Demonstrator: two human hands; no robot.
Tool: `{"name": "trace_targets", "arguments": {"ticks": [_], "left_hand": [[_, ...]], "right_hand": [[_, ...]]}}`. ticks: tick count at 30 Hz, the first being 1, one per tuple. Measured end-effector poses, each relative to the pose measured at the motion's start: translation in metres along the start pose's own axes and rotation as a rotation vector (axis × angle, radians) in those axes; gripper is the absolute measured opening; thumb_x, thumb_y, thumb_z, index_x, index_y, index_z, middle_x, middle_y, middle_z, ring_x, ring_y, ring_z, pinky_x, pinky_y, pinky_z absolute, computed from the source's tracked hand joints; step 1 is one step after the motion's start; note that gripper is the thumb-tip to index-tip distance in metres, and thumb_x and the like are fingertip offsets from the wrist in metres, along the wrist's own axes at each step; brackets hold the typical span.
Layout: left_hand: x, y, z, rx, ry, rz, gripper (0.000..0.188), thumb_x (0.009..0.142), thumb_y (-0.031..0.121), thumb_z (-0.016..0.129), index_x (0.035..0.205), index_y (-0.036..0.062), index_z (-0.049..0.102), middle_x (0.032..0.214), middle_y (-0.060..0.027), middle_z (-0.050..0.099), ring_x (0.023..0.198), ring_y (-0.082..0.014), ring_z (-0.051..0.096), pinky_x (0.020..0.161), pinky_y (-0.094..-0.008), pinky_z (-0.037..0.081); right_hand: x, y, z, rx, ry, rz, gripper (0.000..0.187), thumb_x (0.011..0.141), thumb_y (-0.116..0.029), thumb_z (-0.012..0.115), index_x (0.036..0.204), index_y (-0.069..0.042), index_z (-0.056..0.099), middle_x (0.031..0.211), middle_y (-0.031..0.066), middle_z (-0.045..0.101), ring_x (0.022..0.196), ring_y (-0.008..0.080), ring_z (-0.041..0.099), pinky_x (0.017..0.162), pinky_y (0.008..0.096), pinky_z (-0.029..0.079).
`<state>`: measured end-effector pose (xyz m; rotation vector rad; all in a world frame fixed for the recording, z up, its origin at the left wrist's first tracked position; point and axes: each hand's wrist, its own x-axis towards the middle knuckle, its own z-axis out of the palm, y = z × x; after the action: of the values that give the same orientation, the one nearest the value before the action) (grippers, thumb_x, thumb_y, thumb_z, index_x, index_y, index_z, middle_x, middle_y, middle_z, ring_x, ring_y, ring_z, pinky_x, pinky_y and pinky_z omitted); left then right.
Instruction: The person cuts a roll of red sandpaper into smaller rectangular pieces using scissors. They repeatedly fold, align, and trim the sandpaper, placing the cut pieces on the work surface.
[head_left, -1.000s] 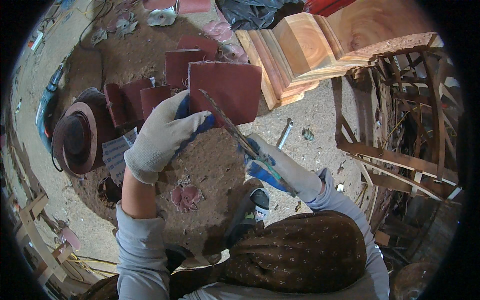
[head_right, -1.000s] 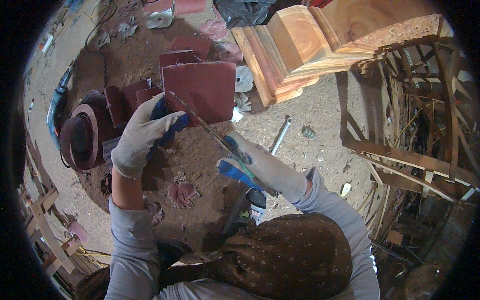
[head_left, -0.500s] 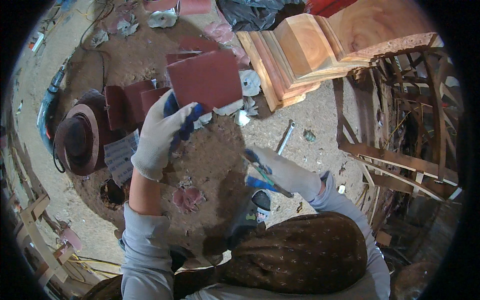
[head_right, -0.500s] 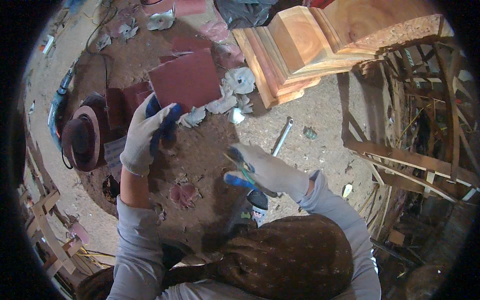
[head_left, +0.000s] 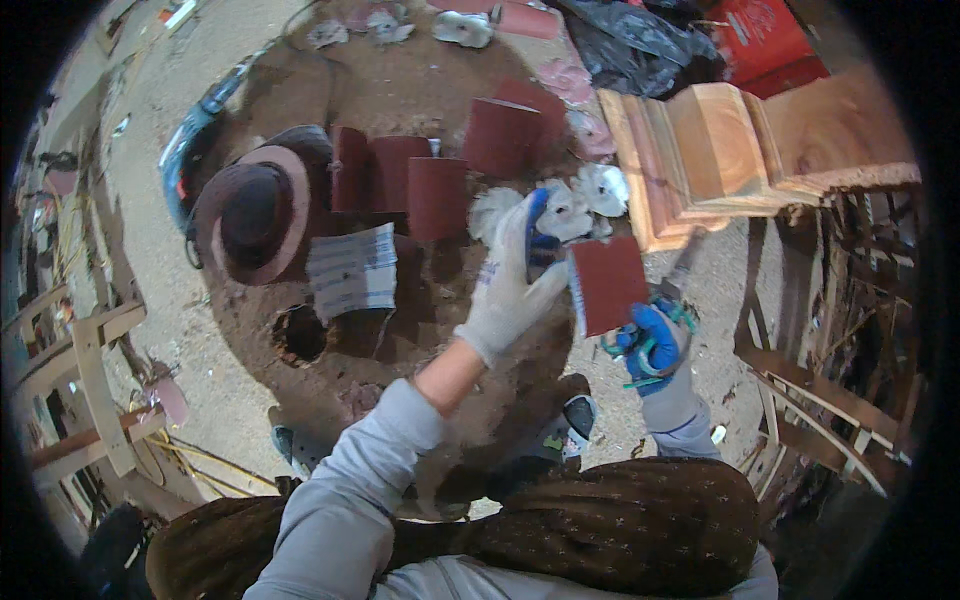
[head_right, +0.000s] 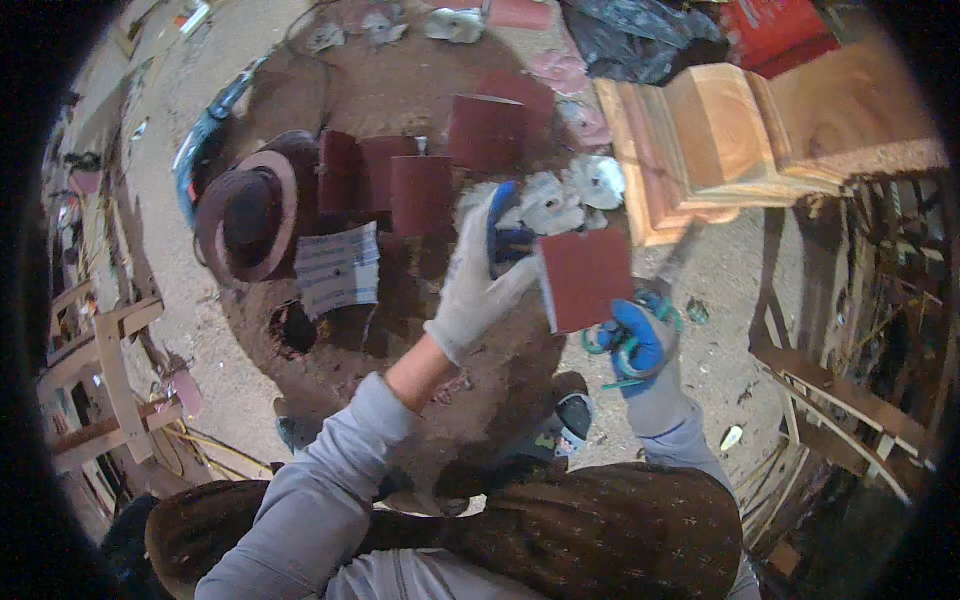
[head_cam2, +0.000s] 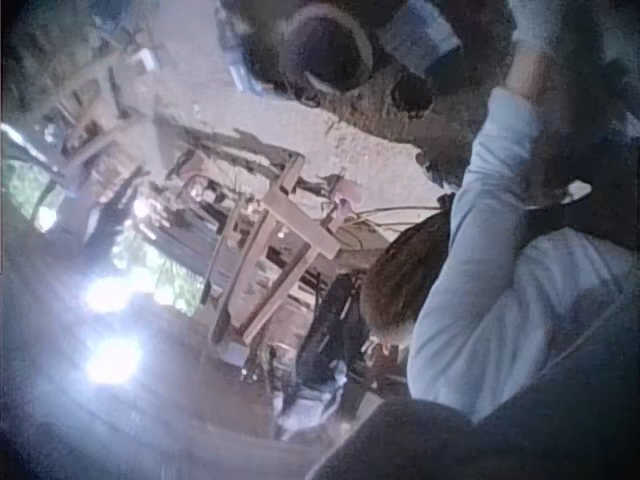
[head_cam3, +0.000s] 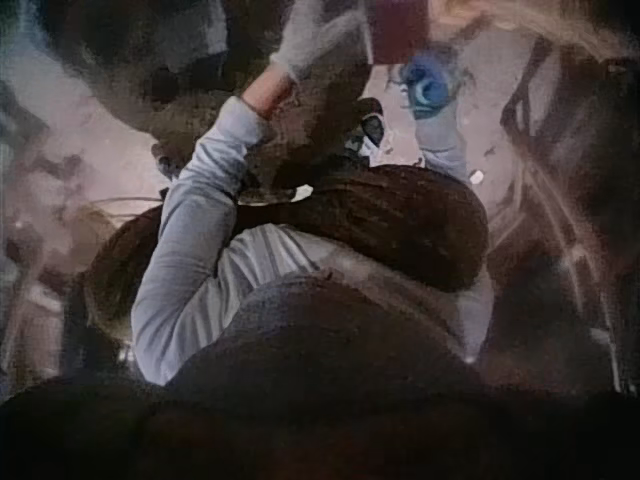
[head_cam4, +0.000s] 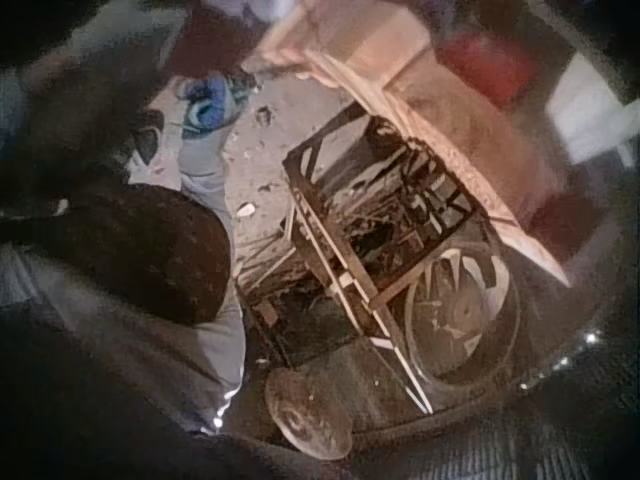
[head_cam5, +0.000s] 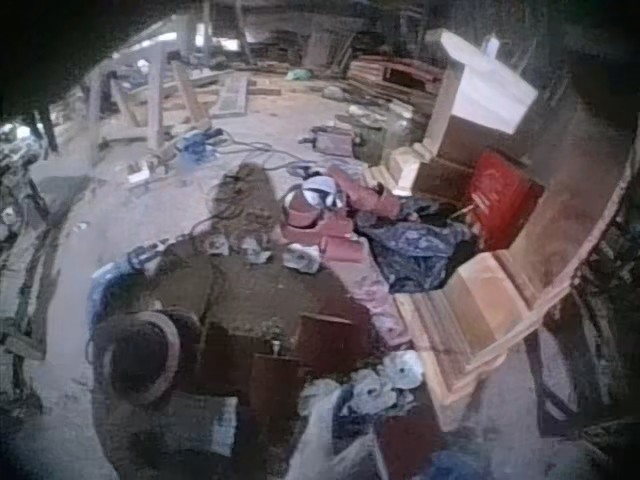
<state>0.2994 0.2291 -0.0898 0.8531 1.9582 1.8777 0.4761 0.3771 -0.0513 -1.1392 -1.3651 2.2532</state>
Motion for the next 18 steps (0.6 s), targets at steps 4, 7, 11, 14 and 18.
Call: {"name": "trace_targets", "arguments": {"ticks": [4, 7, 11, 14, 18], "left_hand": [[-0.013, -0.019, -0.015, -1.186, -0.571, -0.947, 0.049, 0.106, 0.043, 0.044, 0.138, 0.0065, 0.05, 0.116, -0.0119, 0.064, 0.097, -0.0244, 0.068, 0.08, -0.038, 0.057], [-0.018, 0.011, -0.004, -0.693, -0.633, -0.801, 0.04, 0.099, 0.039, 0.061, 0.122, 0.0068, 0.06, 0.093, -0.003, 0.066, 0.077, -0.0126, 0.063, 0.067, -0.0273, 0.052], [0.002, 0.01, 0.002, -0.517, -0.237, -0.69, 0.028, 0.098, 0.033, 0.064, 0.111, 0.0083, 0.065, 0.081, 0.0022, 0.059, 0.063, -0.0073, 0.05, 0.057, -0.0244, 0.042], [0.02, 0.014, -0.028, -0.575, -0.093, -0.631, 0.022, 0.099, 0.029, 0.063, 0.107, 0.0085, 0.063, 0.077, 0.0035, 0.057, 0.06, -0.0045, 0.046, 0.054, -0.0218, 0.037], [0.024, 0.022, -0.022, -0.657, -0.142, -0.575, 0.025, 0.099, 0.029, 0.064, 0.11, 0.007, 0.062, 0.082, 0.0039, 0.058, 0.066, -0.0043, 0.049, 0.057, -0.0209, 0.039]], "right_hand": [[-0.001, -0.006, 0.025, 0.025, 0.164, -0.106, 0.012, 0.092, -0.009, 0.061, 0.103, -0.004, 0.06, 0.078, 0.0067, 0.063, 0.06, 0.0159, 0.06, 0.055, 0.0294, 0.05], [-0.006, -0.005, 0.032, -0.129, 0.165, -0.108, 0.017, 0.095, -0.011, 0.062, 0.111, -0.006, 0.057, 0.082, 0.0044, 0.062, 0.064, 0.012, 0.06, 0.055, 0.025, 0.049], [0.001, 0.031, -0.003, -0.026, 0.232, -0.079, 0.025, 0.098, -0.026, 0.063, 0.115, -0.009, 0.059, 0.086, 0.0071, 0.064, 0.072, 0.0197, 0.064, 0.061, 0.0323, 0.053], [-0.016, 0.052, -0.005, -0.039, 0.037, 0.282, 0.047, 0.102, -0.044, 0.05, 0.128, -0.005, 0.054, 0.099, 0.008, 0.065, 0.085, 0.0199, 0.065, 0.07, 0.0324, 0.053], [-0.026, 0.043, -0.002, -0.062, -0.167, 0.363, 0.05, 0.104, -0.043, 0.051, 0.136, -0.005, 0.048, 0.106, 0.0065, 0.062, 0.09, 0.0146, 0.061, 0.077, 0.0291, 0.051]]}}
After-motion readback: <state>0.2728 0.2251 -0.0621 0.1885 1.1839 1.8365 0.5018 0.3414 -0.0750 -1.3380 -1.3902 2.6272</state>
